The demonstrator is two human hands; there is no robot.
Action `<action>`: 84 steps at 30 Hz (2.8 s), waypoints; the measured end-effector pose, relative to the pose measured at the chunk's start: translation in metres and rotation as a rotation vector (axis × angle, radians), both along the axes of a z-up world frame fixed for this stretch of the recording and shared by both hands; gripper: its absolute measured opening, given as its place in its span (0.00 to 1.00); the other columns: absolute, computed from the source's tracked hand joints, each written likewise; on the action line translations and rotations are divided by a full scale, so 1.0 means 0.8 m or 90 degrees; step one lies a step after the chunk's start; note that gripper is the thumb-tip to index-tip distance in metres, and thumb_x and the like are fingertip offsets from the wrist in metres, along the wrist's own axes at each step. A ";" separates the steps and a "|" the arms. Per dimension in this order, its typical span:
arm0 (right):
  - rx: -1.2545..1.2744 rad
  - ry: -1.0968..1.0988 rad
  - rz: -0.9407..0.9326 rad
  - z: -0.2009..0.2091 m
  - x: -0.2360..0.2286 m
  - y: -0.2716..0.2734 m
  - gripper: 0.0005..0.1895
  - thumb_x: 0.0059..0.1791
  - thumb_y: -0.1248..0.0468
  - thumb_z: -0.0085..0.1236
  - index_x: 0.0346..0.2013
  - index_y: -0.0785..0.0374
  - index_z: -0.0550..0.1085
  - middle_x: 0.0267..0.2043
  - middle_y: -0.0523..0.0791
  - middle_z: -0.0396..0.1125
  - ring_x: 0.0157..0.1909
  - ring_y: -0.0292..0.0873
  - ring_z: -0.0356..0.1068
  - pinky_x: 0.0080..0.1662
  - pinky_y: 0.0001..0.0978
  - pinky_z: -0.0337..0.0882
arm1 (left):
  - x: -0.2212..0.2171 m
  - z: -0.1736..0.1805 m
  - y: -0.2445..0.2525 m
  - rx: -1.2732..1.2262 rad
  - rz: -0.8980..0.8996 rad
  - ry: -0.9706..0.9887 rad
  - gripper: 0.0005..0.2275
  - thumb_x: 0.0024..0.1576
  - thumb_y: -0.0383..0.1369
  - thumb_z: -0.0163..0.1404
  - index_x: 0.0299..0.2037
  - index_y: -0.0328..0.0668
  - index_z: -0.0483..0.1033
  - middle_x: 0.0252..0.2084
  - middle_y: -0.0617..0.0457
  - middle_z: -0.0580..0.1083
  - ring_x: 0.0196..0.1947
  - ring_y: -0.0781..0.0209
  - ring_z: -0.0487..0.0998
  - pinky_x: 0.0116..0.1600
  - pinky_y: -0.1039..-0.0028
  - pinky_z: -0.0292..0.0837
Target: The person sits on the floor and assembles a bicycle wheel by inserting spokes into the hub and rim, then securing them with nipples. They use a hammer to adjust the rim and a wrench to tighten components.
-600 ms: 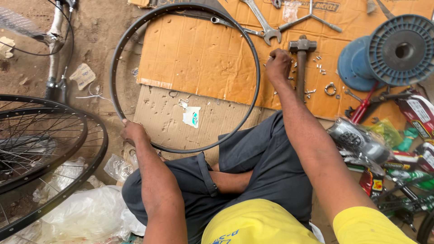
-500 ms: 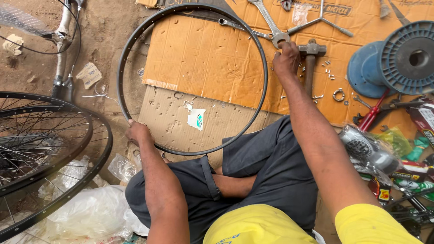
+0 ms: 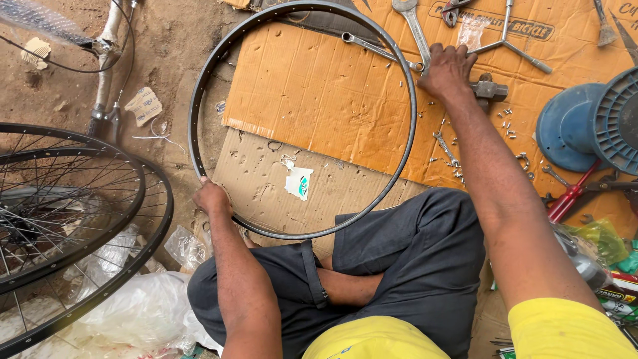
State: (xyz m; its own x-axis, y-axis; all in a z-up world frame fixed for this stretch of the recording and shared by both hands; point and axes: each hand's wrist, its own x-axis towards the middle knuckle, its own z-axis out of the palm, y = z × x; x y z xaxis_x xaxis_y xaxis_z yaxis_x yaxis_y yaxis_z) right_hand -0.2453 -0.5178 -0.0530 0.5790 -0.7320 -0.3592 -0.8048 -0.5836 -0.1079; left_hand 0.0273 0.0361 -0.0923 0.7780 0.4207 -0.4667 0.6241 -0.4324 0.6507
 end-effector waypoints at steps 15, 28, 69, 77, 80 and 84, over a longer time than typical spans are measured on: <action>-0.212 -0.334 0.392 -0.029 0.054 0.088 0.11 0.46 0.72 0.49 0.43 0.68 0.73 0.50 0.51 0.66 0.57 0.51 0.64 0.61 0.39 0.66 | 0.000 0.030 -0.004 -0.096 0.035 0.121 0.19 0.67 0.45 0.46 0.35 0.35 0.69 0.21 0.52 0.67 0.14 0.64 0.61 0.18 0.69 0.54; -0.358 0.009 0.325 0.035 -0.161 0.093 0.09 0.44 0.64 0.50 0.32 0.67 0.75 0.47 0.56 0.67 0.58 0.56 0.64 0.64 0.56 0.57 | 0.002 0.016 -0.015 -0.053 0.027 0.062 0.21 0.65 0.47 0.47 0.44 0.28 0.67 0.29 0.45 0.72 0.19 0.55 0.70 0.19 0.63 0.61; -0.358 -0.267 0.065 -0.070 0.056 -0.006 0.27 0.50 0.56 0.66 0.59 0.68 0.72 0.65 0.59 0.58 0.68 0.62 0.52 0.64 0.73 0.44 | 0.022 -0.065 0.048 0.196 -0.068 -0.202 0.27 0.71 0.45 0.48 0.32 0.19 0.74 0.33 0.35 0.71 0.31 0.42 0.72 0.37 0.54 0.66; -0.118 -0.012 0.091 -0.044 0.072 -0.080 0.23 0.52 0.71 0.53 0.63 0.68 0.71 0.58 0.60 0.62 0.61 0.59 0.62 0.64 0.58 0.58 | 0.005 -0.031 0.004 0.104 0.008 -0.101 0.25 0.67 0.47 0.47 0.27 0.29 0.74 0.22 0.47 0.70 0.22 0.54 0.67 0.32 0.57 0.61; -0.076 0.048 0.106 -0.019 0.078 -0.077 0.21 0.51 0.69 0.54 0.59 0.71 0.70 0.51 0.60 0.64 0.54 0.59 0.65 0.57 0.59 0.64 | -0.003 -0.018 -0.002 0.110 -0.001 -0.081 0.26 0.68 0.48 0.45 0.28 0.28 0.73 0.23 0.45 0.70 0.23 0.52 0.68 0.33 0.56 0.63; -0.077 -0.071 0.091 -0.001 0.085 -0.056 0.17 0.51 0.69 0.54 0.55 0.73 0.72 0.49 0.61 0.64 0.47 0.60 0.69 0.49 0.54 0.70 | 0.003 -0.009 -0.010 0.128 -0.023 -0.075 0.26 0.67 0.50 0.43 0.29 0.30 0.75 0.25 0.41 0.73 0.26 0.47 0.72 0.35 0.53 0.66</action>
State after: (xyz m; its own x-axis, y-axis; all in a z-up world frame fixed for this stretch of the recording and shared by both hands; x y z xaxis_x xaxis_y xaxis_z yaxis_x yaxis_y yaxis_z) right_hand -0.1774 -0.5622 -0.0540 0.7117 -0.6729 -0.2020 -0.6994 -0.7056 -0.1140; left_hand 0.0300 0.0283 -0.0998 0.8383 0.4672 -0.2809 0.5306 -0.5810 0.6172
